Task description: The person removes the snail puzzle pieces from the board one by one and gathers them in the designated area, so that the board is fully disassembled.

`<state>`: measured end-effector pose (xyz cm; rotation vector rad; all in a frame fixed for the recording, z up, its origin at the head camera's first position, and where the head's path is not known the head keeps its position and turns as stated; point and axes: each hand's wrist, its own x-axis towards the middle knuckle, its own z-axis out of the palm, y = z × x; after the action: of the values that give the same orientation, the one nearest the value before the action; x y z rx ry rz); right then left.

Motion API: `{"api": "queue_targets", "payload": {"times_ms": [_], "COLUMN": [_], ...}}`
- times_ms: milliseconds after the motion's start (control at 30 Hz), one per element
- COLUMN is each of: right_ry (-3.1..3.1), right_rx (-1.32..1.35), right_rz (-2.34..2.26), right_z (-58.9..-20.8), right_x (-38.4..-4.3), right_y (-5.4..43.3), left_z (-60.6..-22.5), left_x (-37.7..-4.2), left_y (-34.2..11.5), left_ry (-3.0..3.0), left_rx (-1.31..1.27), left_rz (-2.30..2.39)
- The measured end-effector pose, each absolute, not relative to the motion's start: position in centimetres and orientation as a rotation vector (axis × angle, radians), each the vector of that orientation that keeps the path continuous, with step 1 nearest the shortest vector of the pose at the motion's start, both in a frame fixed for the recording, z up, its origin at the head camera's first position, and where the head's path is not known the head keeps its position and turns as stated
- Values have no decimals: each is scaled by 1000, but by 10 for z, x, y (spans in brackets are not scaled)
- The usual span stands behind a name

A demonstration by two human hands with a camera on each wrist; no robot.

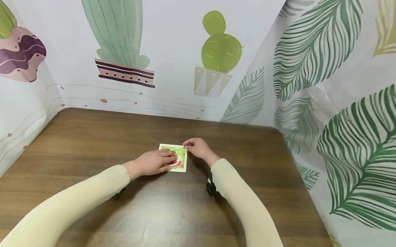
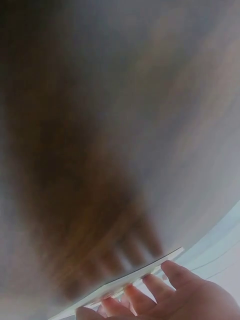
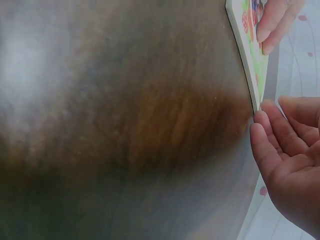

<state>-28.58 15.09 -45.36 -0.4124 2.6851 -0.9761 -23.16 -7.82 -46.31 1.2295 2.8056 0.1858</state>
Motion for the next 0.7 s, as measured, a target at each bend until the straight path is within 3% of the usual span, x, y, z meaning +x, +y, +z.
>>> {"api": "queue_targets", "payload": {"times_ms": [700], "right_ry": [2749], "right_rx": [-538], "right_rz": [-650], "right_z": [-439], "right_x": [-289], "right_y": [142], "left_z": [-462], "left_x": [-232], "left_y": [-80], "left_ry": [2769], "left_rx": [1178], "left_rz": [216]}}
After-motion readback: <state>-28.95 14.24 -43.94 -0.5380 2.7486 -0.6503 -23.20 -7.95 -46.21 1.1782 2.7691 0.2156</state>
